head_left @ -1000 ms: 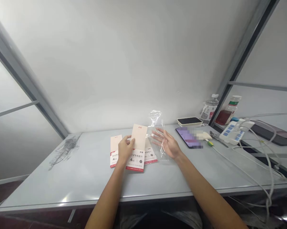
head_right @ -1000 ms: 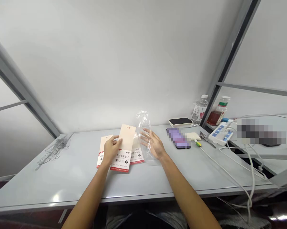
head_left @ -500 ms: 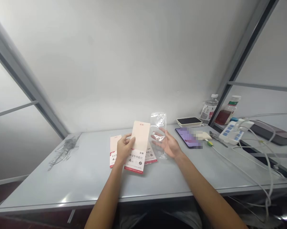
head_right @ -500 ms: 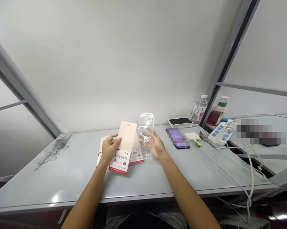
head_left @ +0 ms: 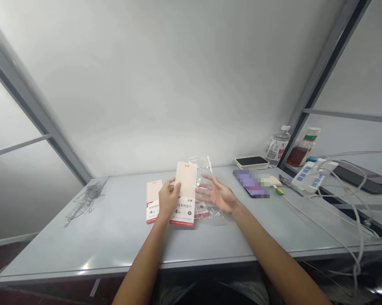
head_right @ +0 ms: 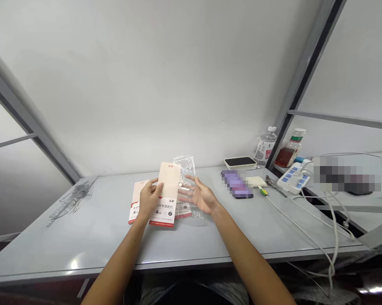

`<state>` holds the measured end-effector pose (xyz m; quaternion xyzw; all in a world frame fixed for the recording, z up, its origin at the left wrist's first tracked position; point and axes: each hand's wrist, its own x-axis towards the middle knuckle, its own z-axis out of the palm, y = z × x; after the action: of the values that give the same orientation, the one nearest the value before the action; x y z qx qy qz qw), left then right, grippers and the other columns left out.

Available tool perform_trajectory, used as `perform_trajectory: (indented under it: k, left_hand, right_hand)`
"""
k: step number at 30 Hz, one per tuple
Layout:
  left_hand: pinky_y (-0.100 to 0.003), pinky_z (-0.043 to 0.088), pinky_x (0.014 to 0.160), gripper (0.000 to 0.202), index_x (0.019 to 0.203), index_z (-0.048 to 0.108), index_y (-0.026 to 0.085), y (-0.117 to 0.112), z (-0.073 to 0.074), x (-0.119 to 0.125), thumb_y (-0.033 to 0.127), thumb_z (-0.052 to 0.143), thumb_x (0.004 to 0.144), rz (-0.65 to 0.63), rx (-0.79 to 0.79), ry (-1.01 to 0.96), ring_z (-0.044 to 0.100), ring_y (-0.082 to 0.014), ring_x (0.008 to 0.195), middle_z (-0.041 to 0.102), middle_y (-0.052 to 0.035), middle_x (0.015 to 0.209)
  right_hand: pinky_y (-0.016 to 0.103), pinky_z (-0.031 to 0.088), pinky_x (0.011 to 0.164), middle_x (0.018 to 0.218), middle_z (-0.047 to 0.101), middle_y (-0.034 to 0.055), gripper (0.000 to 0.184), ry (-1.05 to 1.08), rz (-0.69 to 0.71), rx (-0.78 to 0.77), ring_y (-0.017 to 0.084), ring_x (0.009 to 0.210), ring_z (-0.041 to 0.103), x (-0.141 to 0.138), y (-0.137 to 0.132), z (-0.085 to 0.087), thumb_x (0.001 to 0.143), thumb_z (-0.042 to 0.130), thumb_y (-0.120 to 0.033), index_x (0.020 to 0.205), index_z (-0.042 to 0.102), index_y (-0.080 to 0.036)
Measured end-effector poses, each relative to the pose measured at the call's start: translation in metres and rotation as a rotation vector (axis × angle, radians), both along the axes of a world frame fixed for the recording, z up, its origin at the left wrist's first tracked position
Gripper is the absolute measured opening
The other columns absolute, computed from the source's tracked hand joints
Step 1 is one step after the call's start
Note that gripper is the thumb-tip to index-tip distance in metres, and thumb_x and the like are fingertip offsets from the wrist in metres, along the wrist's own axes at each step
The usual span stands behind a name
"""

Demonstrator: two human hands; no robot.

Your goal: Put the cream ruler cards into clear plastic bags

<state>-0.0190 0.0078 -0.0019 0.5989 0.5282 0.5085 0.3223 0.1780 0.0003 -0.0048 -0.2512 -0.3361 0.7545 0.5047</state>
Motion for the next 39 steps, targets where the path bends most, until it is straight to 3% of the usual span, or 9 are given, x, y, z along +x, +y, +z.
perform_trajectory:
  k: [6, 11, 28, 34, 39]
  left_hand:
    - [-0.022, 0.038, 0.052, 0.038, 0.109, 0.056, 0.019, 0.001, -0.003, -0.001, 0.044, 0.044, 0.083, 0.147, 0.121, 0.186, 0.052, -0.0109, 0.054, 0.059, 0.001, 0.064]
    - [-0.023, 0.04, 0.057, 0.036, 0.111, 0.054, 0.02, 0.002, -0.006, -0.003, 0.041, 0.042, 0.085, 0.163, 0.167, 0.301, 0.056, -0.0122, 0.059, 0.063, -0.0007, 0.071]
    - [-0.024, 0.041, 0.055, 0.038, 0.11, 0.056, 0.021, 0.005, -0.007, -0.005, 0.045, 0.042, 0.084, 0.155, 0.105, 0.267, 0.058, -0.0141, 0.061, 0.063, -0.0022, 0.072]
    - [-0.025, 0.043, 0.056, 0.036, 0.109, 0.057, 0.022, 0.006, -0.01, -0.005, 0.043, 0.042, 0.084, 0.173, 0.116, 0.304, 0.059, -0.0134, 0.061, 0.064, -0.0031, 0.078]
    - [-0.024, 0.043, 0.054, 0.037, 0.109, 0.057, 0.022, 0.005, -0.007, -0.007, 0.044, 0.043, 0.084, 0.17, 0.139, 0.287, 0.058, -0.0119, 0.056, 0.064, -0.0027, 0.08]
  right_hand:
    - [0.05, 0.045, 0.088, 0.107, 0.06, 0.0107, 0.037, -0.004, 0.082, -0.044, 0.024, 0.098, 0.062, -0.008, -0.004, 0.0, 0.088, 0.043, -0.042, 0.119, 0.044, -0.023]
    - [0.05, 0.046, 0.087, 0.111, 0.059, 0.0117, 0.036, -0.002, 0.099, -0.043, 0.025, 0.1, 0.061, -0.006, -0.003, -0.002, 0.088, 0.043, -0.041, 0.118, 0.044, -0.023]
    - [0.049, 0.047, 0.086, 0.123, 0.054, 0.0114, 0.032, -0.062, 0.114, -0.016, 0.023, 0.099, 0.061, -0.012, -0.005, -0.007, 0.089, 0.042, -0.04, 0.114, 0.05, -0.022]
    - [0.047, 0.048, 0.085, 0.114, 0.058, 0.009, 0.023, -0.031, 0.106, -0.004, 0.022, 0.097, 0.061, -0.019, -0.007, -0.01, 0.089, 0.043, -0.035, 0.104, 0.052, -0.021]
    - [0.045, 0.05, 0.081, 0.109, 0.061, 0.0106, 0.03, -0.058, 0.119, -0.06, 0.022, 0.092, 0.064, -0.017, -0.005, -0.009, 0.089, 0.042, -0.039, 0.113, 0.048, -0.021]
